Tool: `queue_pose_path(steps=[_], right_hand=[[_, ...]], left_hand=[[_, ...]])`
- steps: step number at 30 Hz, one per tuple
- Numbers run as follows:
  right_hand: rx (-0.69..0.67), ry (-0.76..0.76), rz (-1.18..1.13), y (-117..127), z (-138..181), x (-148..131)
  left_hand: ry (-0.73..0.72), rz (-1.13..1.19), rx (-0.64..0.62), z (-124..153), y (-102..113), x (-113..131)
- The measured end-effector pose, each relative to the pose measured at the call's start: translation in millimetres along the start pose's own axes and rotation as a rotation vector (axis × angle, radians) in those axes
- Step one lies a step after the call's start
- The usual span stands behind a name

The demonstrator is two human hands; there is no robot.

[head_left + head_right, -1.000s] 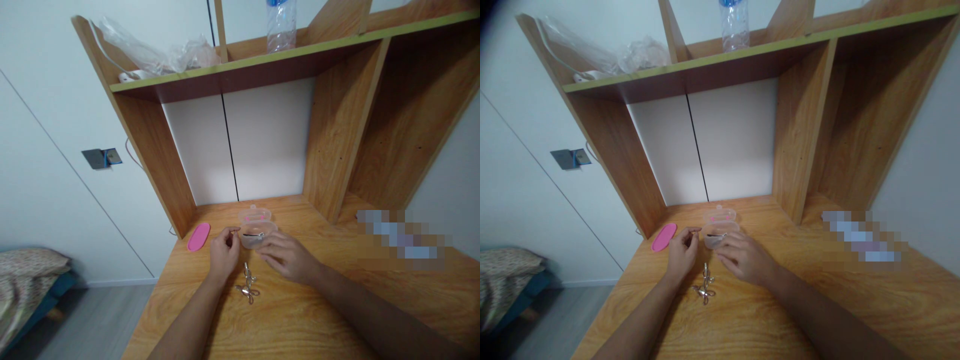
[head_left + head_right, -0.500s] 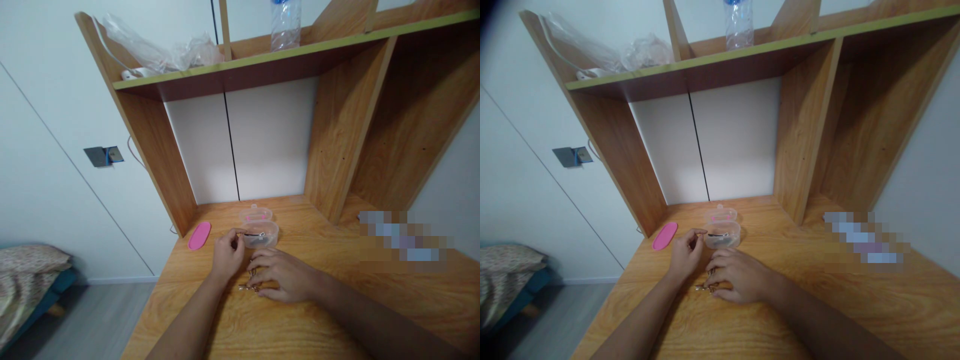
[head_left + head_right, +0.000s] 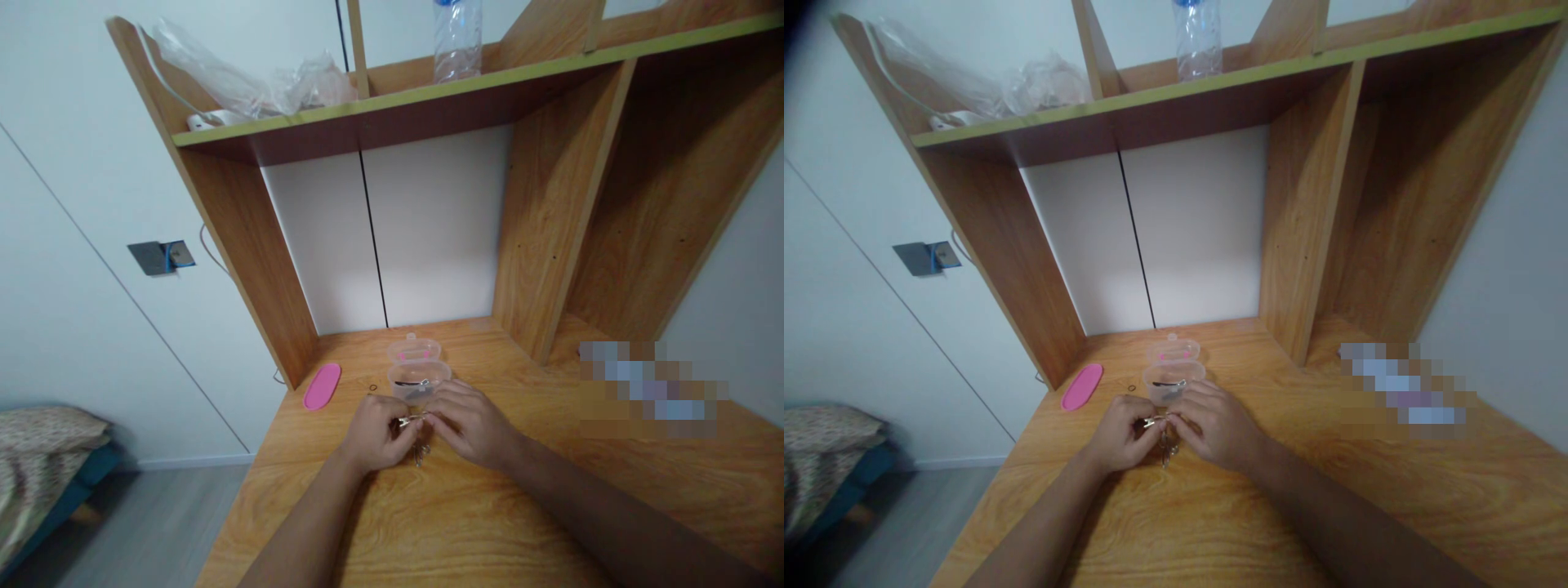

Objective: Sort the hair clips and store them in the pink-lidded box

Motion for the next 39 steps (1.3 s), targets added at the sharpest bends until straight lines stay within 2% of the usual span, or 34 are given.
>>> queue_pose_path(steps=[2, 5, 7, 10, 13, 17, 21, 28, 36, 39], right_hand=[[0.035, -0.034, -0.026, 2, 2, 5], [0.027, -0.101, -0.050, 0, 5, 12], [-0.046, -0.095, -0.065, -9, 5, 12], [-0.204, -0.007, -0.075, -25, 5, 2], [-0.316, 0.066, -0.043, -37, 6, -4], [-0.392, 0.085, 0.020, -46, 8, -1], [-0.339, 0.065, 0.026, -45, 9, 3], [-0.392, -0.041, -0.099, -46, 9, 1], [-0.313, -0.176, -0.397, -42, 12, 14], [-0.329, -0.187, -0.452, -44, 14, 13]], left_hand=[[-0.006, -0.008, 0.018, 0, 1, 0], [0.024, 0.027, 0.129, 2, 9, -5], [0.102, 0.072, 0.237, 6, 17, -17], [0.258, 0.215, 0.379, 14, 22, -39], [0.347, 0.398, 0.447, 18, 18, -55], [0.378, 0.518, 0.435, 16, 11, -59], [0.432, 0.618, 0.411, 15, 4, -61], [0.445, 0.581, 0.408, 10, 5, -58], [0.469, 0.561, 0.470, 10, 12, -56], [0.458, 0.582, 0.483, 10, 14, -54]])
Point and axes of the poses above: each hand's wrist, its own z-axis away from the middle knuckle, its own y-axis out of the back of the hand, x = y × z, the point moved 9 cm from there along -z, towards the middle knuckle, and after that the axes turned 11 degrees about -z, right-handed, at the moved point
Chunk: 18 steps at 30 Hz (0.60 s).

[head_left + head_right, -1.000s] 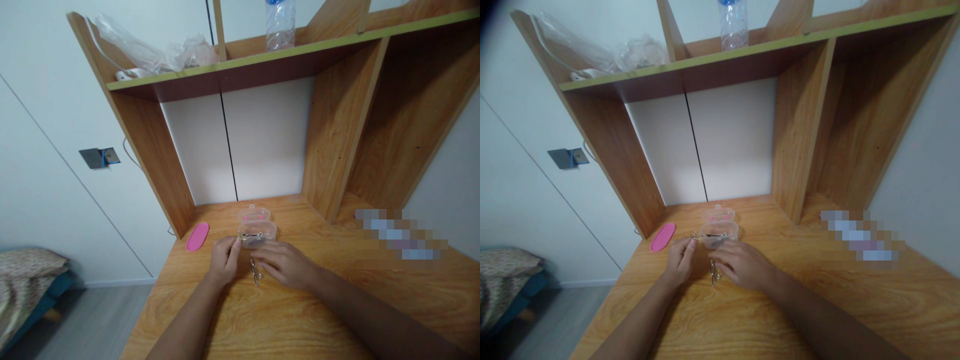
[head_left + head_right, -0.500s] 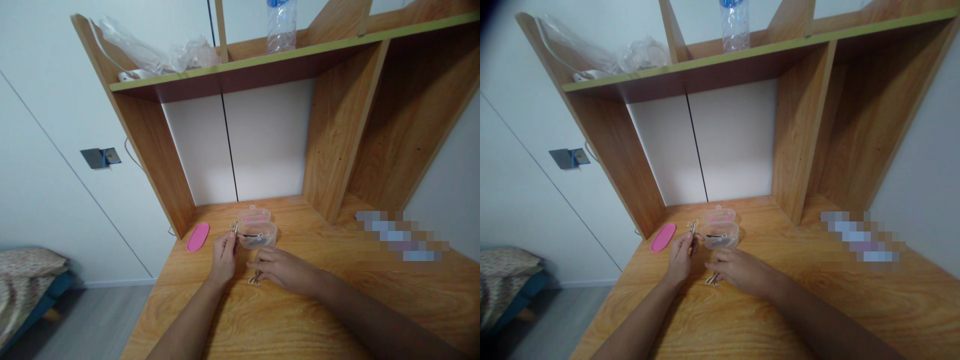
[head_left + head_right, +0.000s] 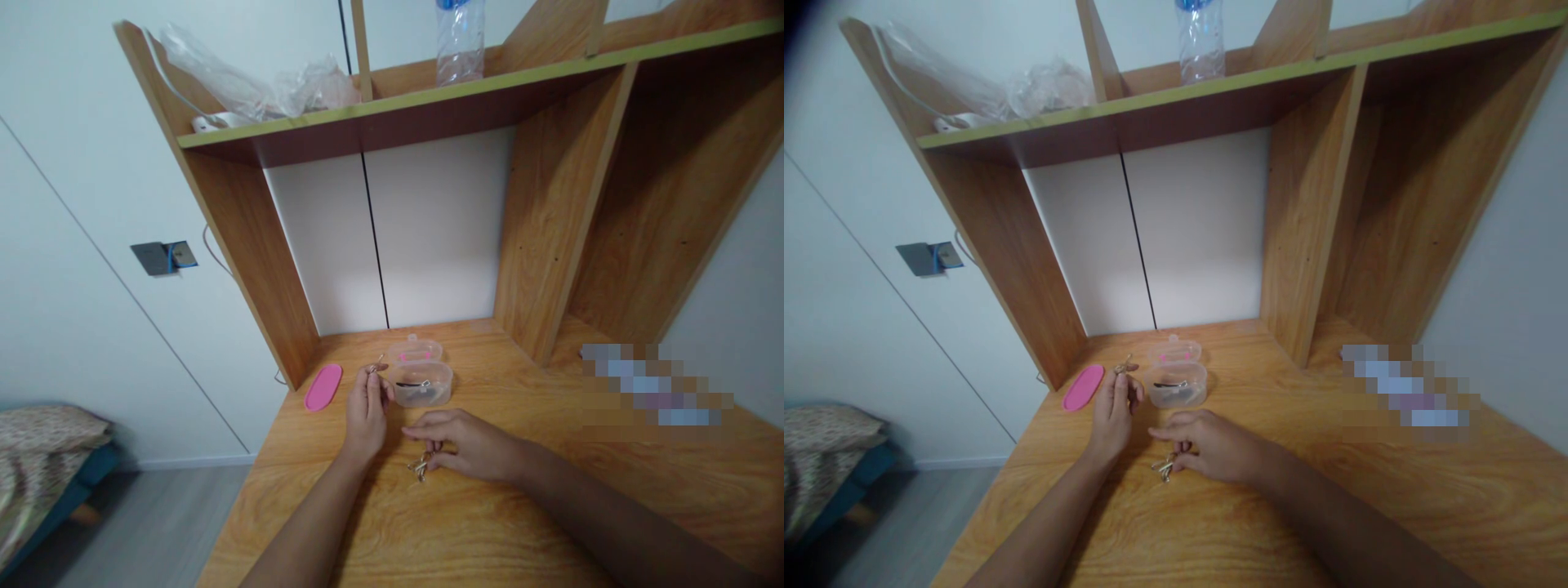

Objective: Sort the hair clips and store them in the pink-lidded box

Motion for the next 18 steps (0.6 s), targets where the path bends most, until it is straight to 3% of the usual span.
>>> queue_pose_path(steps=[4, 8, 11, 18], right_hand=[[0.098, -0.020, -0.120, 7, -1, 3], [0.435, -0.158, -0.456, 34, 4, 29], [0.625, -0.147, -0.566, 54, 10, 36], [0.791, -0.129, -0.654, 75, 16, 38]], left_hand=[[-0.015, -0.024, -0.012, 0, 0, 1], [-0.048, -0.087, -0.062, 0, -4, 4], [-0.053, -0.018, -0.126, 1, -13, 6], [-0.034, 0.025, -0.308, 11, -36, 5]])
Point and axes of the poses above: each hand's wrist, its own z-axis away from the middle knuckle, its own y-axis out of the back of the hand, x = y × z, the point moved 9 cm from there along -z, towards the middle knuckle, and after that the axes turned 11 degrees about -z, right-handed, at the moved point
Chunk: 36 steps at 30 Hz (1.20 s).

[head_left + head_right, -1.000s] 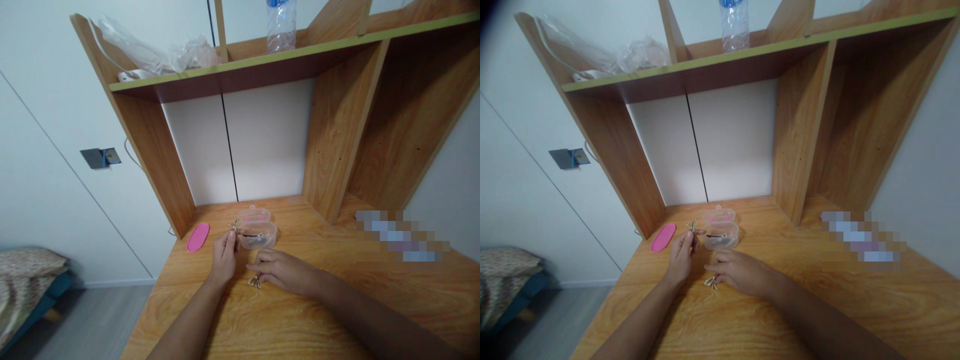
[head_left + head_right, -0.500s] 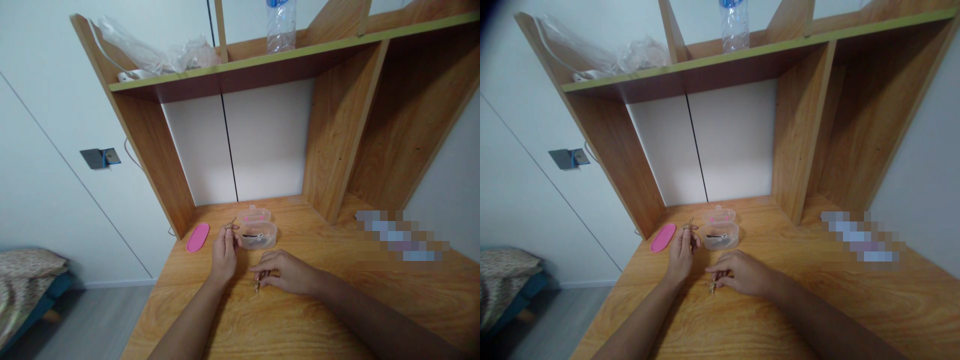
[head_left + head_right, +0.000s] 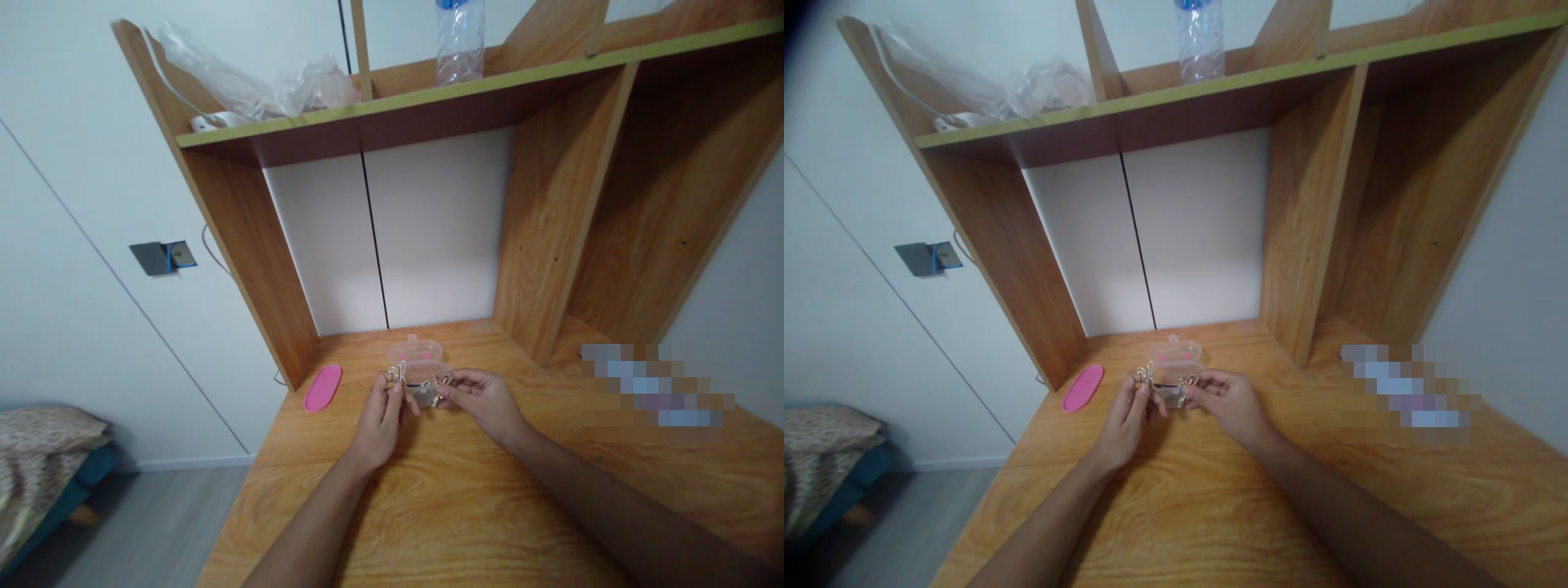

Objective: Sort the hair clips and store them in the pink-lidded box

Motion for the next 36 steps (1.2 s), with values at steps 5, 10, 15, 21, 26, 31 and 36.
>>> queue_pose_path(steps=[5, 10, 15, 21, 26, 31, 36], right_hand=[[0.052, -0.042, -0.094, 6, -1, 8], [0.034, -0.055, -0.105, 5, 0, 10], [-0.010, -0.036, -0.085, -2, 3, 6], [-0.045, -0.061, -0.139, -7, 3, 8], [-0.054, -0.082, -0.146, -5, 3, 13], [-0.050, -0.108, -0.027, -5, 5, 18], [0.013, -0.073, 0.013, -1, 4, 15]], left_hand=[[0.053, 0.036, -0.193, 5, -19, -4], [0.053, 0.067, -0.240, 8, -24, -2], [0.045, 0.069, -0.230, 7, -23, -2], [0.047, 0.114, -0.274, 8, -27, -4], [0.058, 0.196, -0.335, 11, -36, -4], [0.036, 0.227, -0.334, 11, -36, 0], [0.075, 0.185, -0.286, 9, -32, -3]])
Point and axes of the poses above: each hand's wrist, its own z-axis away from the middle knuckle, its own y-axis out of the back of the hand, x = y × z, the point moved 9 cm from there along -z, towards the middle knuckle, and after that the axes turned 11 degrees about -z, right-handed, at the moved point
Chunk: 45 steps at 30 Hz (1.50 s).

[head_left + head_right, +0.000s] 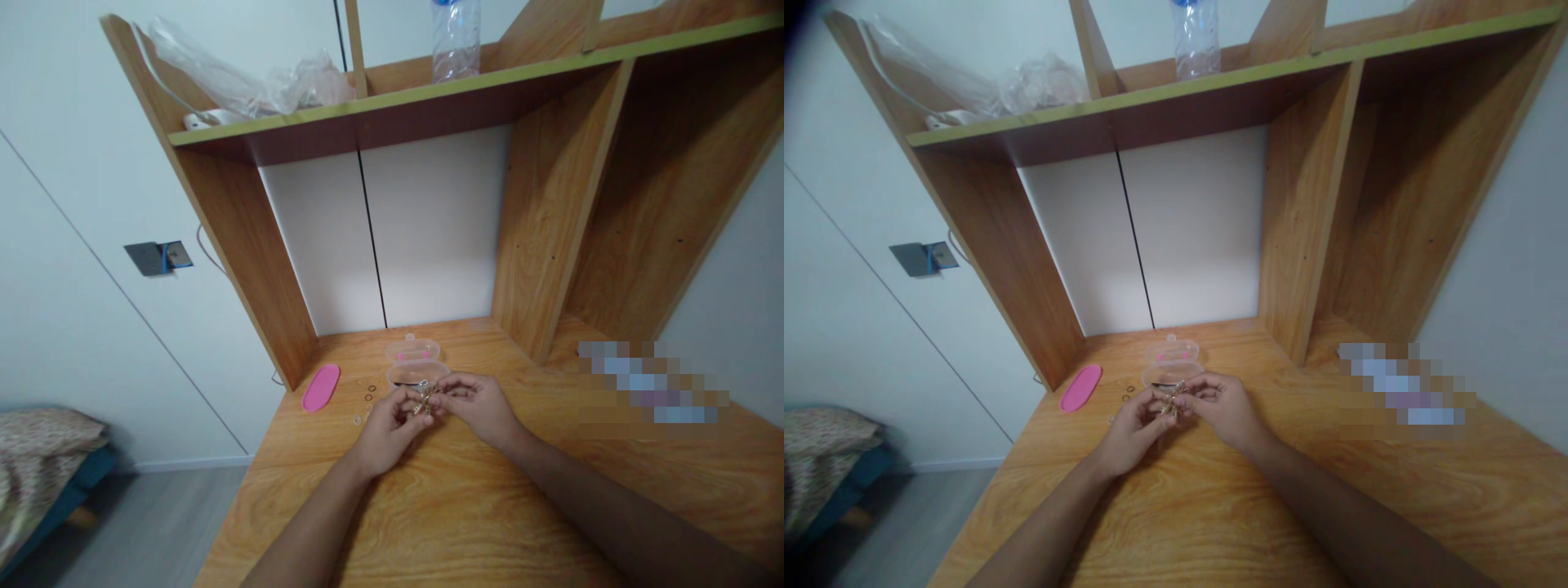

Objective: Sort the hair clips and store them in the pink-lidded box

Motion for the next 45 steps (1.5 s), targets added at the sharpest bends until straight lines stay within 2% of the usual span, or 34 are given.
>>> queue_pose_path(steps=[6, 9, 15, 20, 22, 27, 31, 33, 39, 45], right_hand=[[-0.132, 0.056, 0.009, -11, 3, -2], [-0.173, 0.111, 0.121, -13, 6, -7], [-0.136, 0.283, 0.522, -13, 11, -28], [-0.107, 0.332, 0.610, -12, 12, -35], [-0.085, 0.378, 0.602, -11, 12, -41], [0.086, 0.517, 0.635, 6, 7, -53], [0.189, 0.514, 0.719, 21, -3, -46], [0.187, 0.481, 0.758, 24, -9, -39], [0.114, 0.417, 0.833, 21, -14, -26], [0.092, 0.437, 0.774, 25, -6, -34]], left_hand=[[-0.008, -0.128, 0.073, 0, 5, 2], [-0.028, -0.207, 0.109, 0, 10, 5], [-0.054, -0.373, 0.200, 3, 22, 11], [-0.077, -0.467, 0.269, 7, 28, 22], [-0.091, -0.494, 0.349, 9, 35, 26], [-0.047, -0.533, 0.679, 22, 73, 24], [0.042, -0.559, 0.804, 26, 95, 12], [0.070, -0.663, 0.790, 24, 99, 11], [0.075, -1.096, 0.626, 13, 103, 14], [0.088, -1.168, 0.328, 3, 107, -13]])
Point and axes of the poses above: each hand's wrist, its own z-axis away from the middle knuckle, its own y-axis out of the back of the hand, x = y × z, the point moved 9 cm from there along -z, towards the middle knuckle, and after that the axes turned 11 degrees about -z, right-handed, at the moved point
